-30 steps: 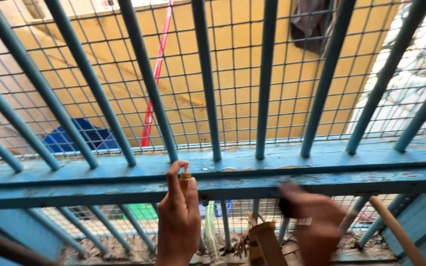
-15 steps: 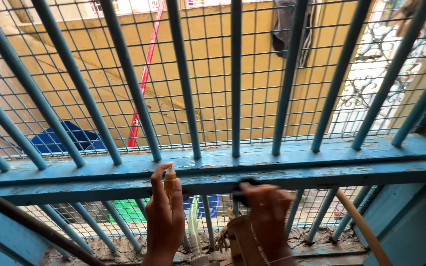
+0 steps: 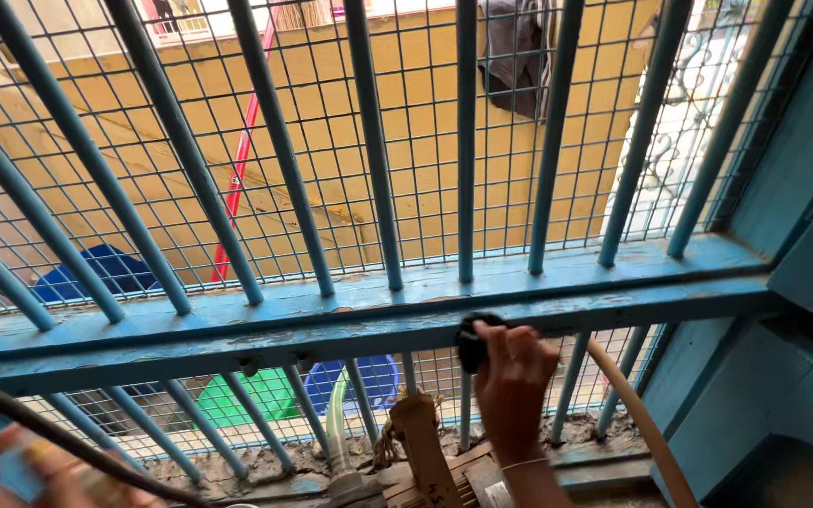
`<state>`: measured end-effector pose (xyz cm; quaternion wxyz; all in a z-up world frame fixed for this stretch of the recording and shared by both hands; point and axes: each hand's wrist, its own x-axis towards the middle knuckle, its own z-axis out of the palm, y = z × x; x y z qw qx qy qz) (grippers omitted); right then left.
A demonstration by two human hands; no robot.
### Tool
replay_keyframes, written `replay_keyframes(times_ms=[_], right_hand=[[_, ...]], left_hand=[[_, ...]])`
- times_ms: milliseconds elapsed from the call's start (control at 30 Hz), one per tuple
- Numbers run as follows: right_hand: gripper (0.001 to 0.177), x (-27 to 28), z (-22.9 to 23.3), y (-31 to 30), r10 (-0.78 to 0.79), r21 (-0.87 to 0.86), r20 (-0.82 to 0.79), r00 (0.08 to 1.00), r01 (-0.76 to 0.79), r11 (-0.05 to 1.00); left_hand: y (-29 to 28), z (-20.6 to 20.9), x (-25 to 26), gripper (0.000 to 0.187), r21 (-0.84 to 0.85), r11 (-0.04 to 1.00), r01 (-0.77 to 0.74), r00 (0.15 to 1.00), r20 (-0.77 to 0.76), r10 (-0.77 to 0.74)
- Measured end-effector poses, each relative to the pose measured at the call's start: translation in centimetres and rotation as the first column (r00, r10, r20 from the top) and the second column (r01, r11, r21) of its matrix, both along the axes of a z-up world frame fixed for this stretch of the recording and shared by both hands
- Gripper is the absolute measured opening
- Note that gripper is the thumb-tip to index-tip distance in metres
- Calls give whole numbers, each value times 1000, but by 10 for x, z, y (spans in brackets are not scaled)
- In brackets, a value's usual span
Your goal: The person reaches into a bucket, applies a liquid from a bottle to a window grill and a cable, and wipes the objects with a cloth.
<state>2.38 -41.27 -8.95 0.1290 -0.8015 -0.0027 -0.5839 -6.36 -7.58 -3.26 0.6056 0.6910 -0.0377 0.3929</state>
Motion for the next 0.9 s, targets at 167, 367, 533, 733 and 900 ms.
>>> replay_keyframes(times_ms=[167, 367, 533, 733, 900], right_hand=[[18, -25, 19, -60, -139, 231, -123, 983, 165, 959], [31, -47, 37, -28, 37, -49, 51, 998, -35, 998], [10, -46, 44, -68, 14, -192, -104, 994, -34, 981], [16, -47, 33, -98, -62, 217, -25, 998, 66, 974], [20, -58, 42, -115, -79, -30, -57, 995, 77, 997]], left_hand=[[-40, 30, -1, 38, 27, 998, -55, 997, 54, 54], [-56, 54, -29, 39, 115, 993, -37, 990, 141, 21], [-111, 55, -37, 40, 206, 976, 68, 988, 123, -95], [-178, 37, 31, 36, 318, 931, 177, 943, 216, -254], [-219, 34, 68, 40, 329, 903, 277, 908, 217, -358]])
